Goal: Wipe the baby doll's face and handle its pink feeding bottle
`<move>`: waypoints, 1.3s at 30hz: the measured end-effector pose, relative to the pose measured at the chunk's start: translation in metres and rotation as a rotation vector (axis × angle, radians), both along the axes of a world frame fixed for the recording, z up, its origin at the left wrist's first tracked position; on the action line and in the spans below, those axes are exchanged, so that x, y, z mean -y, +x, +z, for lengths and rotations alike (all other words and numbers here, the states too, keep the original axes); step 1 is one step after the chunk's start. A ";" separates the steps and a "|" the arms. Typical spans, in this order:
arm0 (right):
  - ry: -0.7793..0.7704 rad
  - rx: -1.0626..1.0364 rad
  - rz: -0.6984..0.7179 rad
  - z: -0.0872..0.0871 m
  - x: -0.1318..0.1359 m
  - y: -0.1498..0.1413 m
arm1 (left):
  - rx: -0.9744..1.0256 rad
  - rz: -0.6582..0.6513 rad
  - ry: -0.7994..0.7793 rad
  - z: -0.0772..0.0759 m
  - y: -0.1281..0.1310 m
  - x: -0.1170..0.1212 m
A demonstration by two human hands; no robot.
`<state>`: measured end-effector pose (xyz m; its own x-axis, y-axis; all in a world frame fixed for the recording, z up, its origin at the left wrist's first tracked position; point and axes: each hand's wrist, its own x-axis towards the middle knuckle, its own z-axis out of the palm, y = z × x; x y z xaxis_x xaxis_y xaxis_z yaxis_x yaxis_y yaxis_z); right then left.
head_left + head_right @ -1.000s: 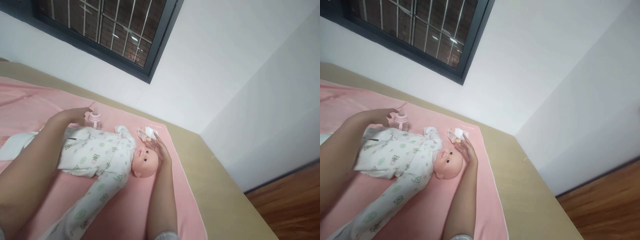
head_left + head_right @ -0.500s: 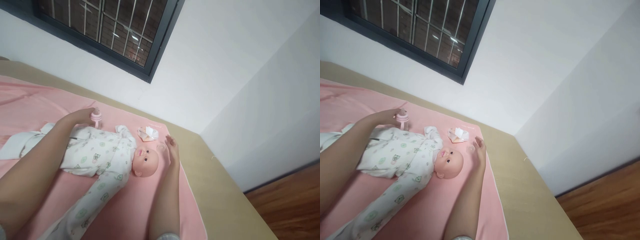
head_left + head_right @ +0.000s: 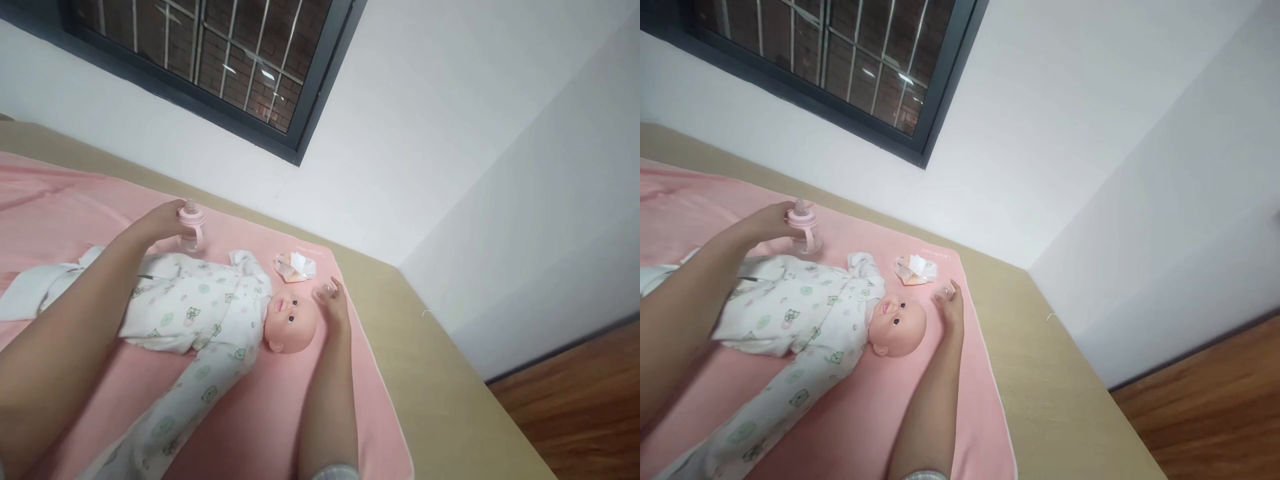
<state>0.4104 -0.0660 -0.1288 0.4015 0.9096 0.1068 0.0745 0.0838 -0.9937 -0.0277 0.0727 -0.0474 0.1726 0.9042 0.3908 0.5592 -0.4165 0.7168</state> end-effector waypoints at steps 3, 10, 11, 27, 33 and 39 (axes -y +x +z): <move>0.055 -0.057 -0.068 0.025 0.002 -0.008 | 0.026 0.043 -0.036 0.021 0.017 0.020; 0.366 -0.068 0.176 0.115 0.012 -0.067 | 0.086 -0.194 -0.014 0.065 0.076 0.085; 0.398 -0.037 0.217 0.126 0.016 -0.080 | 0.066 -0.214 0.015 0.068 0.083 0.094; 0.270 0.235 0.508 0.159 0.050 -0.152 | -0.156 -0.332 0.097 0.077 0.107 0.143; 0.227 0.226 0.506 0.156 0.050 -0.161 | -0.133 -0.294 0.147 0.079 0.109 0.146; 0.276 0.269 0.387 0.158 0.057 -0.169 | -0.164 -0.260 0.179 0.083 0.112 0.154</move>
